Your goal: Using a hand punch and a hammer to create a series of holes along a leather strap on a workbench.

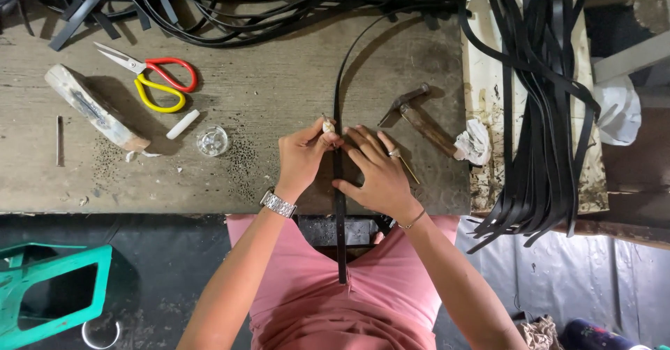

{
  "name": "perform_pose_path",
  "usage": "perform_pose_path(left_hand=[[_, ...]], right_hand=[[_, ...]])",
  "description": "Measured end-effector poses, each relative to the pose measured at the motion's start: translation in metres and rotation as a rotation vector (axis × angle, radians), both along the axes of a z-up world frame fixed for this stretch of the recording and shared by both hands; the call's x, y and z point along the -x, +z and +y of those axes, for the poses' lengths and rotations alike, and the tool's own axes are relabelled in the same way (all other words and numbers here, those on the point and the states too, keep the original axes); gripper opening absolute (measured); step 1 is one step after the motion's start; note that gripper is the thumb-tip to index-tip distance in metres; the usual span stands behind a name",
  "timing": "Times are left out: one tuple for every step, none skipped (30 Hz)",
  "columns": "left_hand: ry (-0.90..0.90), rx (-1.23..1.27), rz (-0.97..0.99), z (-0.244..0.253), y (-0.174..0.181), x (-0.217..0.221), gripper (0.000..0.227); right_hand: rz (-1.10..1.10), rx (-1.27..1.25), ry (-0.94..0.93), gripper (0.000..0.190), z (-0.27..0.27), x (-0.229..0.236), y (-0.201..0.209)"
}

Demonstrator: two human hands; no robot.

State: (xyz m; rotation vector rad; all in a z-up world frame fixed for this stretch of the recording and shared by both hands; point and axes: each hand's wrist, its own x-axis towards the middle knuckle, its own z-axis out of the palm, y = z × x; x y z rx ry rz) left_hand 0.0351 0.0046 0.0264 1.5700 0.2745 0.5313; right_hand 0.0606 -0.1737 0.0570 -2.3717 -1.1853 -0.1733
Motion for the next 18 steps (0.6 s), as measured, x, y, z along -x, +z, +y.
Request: perform_pose_path(left_hand=[[-0.002, -0.001, 0.001, 0.000, 0.001, 0.000, 0.027], [-0.008, 0.010, -0.005, 0.000, 0.002, 0.001, 0.028], [-0.012, 0.020, -0.010, 0.000, 0.002, 0.002, 0.028], [-0.013, 0.019, -0.009, 0.000, 0.003, 0.002, 0.028], [-0.016, 0.004, -0.009, 0.000, 0.003, 0.002, 0.028], [-0.019, -0.010, -0.010, 0.000, 0.003, 0.002, 0.028], [-0.019, -0.010, -0.010, 0.000, 0.004, 0.002, 0.028], [-0.019, -0.023, -0.011, 0.000, 0.005, 0.002, 0.029], [-0.020, -0.035, -0.012, 0.000, 0.007, 0.002, 0.030], [-0.020, -0.036, -0.013, 0.000, 0.008, 0.002, 0.030], [-0.026, -0.053, -0.006, 0.000, 0.010, 0.002, 0.030], [-0.031, -0.070, 0.001, 0.000, 0.012, 0.003, 0.029], [-0.031, -0.070, 0.001, 0.001, 0.007, 0.003, 0.029], [-0.041, -0.152, -0.038, 0.002, 0.002, 0.003, 0.028], [-0.050, -0.234, -0.079, 0.003, -0.003, 0.003, 0.028], [-0.049, -0.234, -0.081, 0.003, -0.005, 0.003, 0.028], [-0.042, -0.308, -0.118, 0.003, -0.008, 0.003, 0.028], [-0.036, -0.381, -0.155, 0.003, -0.010, 0.004, 0.029]], right_hand=[[0.001, -0.001, -0.002, 0.063, 0.000, 0.000, -0.001], [-0.004, -0.003, 0.000, 0.062, 0.000, -0.001, -0.002], [-0.008, -0.005, 0.004, 0.062, -0.001, -0.001, -0.003], [-0.007, -0.006, 0.003, 0.062, -0.001, -0.001, -0.002], [-0.005, -0.004, 0.003, 0.062, -0.001, 0.000, -0.001], [-0.003, -0.003, 0.004, 0.062, -0.001, 0.000, -0.001], [-0.004, -0.003, 0.004, 0.062, -0.001, 0.000, -0.001], [-0.003, -0.002, 0.002, 0.062, 0.000, 0.000, -0.002], [-0.002, -0.001, 0.000, 0.062, 0.000, 0.000, -0.003], [-0.003, -0.001, 0.000, 0.062, 0.000, 0.000, -0.003], [0.000, -0.002, -0.001, 0.062, 0.000, 0.000, -0.003], [0.004, -0.003, -0.002, 0.062, 0.000, 0.000, -0.003], [0.004, -0.004, -0.002, 0.062, 0.000, 0.000, -0.004], [-0.003, -0.007, -0.004, 0.065, -0.001, 0.000, -0.006], [-0.011, -0.010, -0.005, 0.069, -0.001, 0.000, -0.007], [-0.013, -0.011, -0.005, 0.069, -0.001, 0.000, -0.010], [-0.016, -0.032, -0.014, 0.073, -0.001, -0.001, -0.013], [-0.019, -0.053, -0.024, 0.077, -0.001, -0.002, -0.016]])
